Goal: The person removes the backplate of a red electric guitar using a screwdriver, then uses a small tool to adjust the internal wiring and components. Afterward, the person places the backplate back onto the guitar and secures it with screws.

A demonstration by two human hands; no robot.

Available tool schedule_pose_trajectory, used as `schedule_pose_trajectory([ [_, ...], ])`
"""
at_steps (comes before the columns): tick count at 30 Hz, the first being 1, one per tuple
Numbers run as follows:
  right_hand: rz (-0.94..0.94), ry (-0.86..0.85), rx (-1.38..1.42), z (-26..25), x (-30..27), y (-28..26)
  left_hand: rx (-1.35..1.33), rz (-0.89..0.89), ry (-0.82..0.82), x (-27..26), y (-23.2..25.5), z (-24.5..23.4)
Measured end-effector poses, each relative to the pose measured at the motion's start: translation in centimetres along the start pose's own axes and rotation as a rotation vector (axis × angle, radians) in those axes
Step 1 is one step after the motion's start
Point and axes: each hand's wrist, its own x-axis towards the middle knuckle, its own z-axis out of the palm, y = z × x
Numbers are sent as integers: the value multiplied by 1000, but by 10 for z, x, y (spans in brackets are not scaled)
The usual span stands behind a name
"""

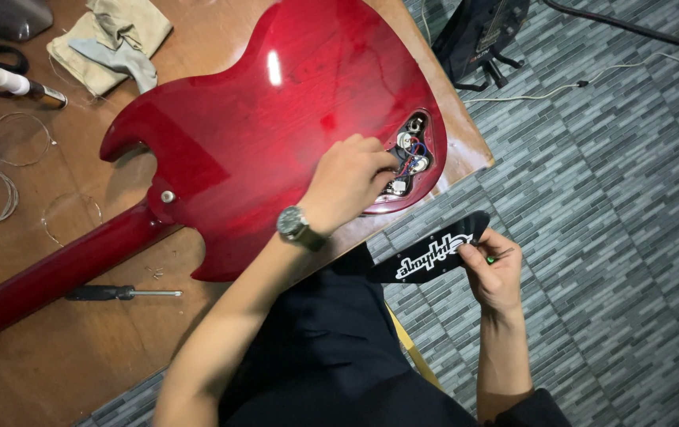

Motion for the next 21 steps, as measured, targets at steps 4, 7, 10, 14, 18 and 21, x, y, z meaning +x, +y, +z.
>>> schedule_pose_trajectory([
  [4, 3, 0, -28, 7, 2, -7, 96, -80, -67, 18, -3, 18],
  [7, 9, 6, -38, 7, 2, -4, 108, -187, -140, 30, -10, 29],
  [10, 4, 15, -38, 6, 1, -1, 103, -271, -237, 39, -6, 23],
  [14, 12, 6, -78, 7, 3, -4, 97, -356, -247, 43, -4, 25],
  [18, 16, 5, -73, 8, 3, -4, 150, -371, -228, 44, -1, 29],
  [21, 20, -3, -84, 9, 4, -5, 56, -361, -212, 44, 12, 5],
])
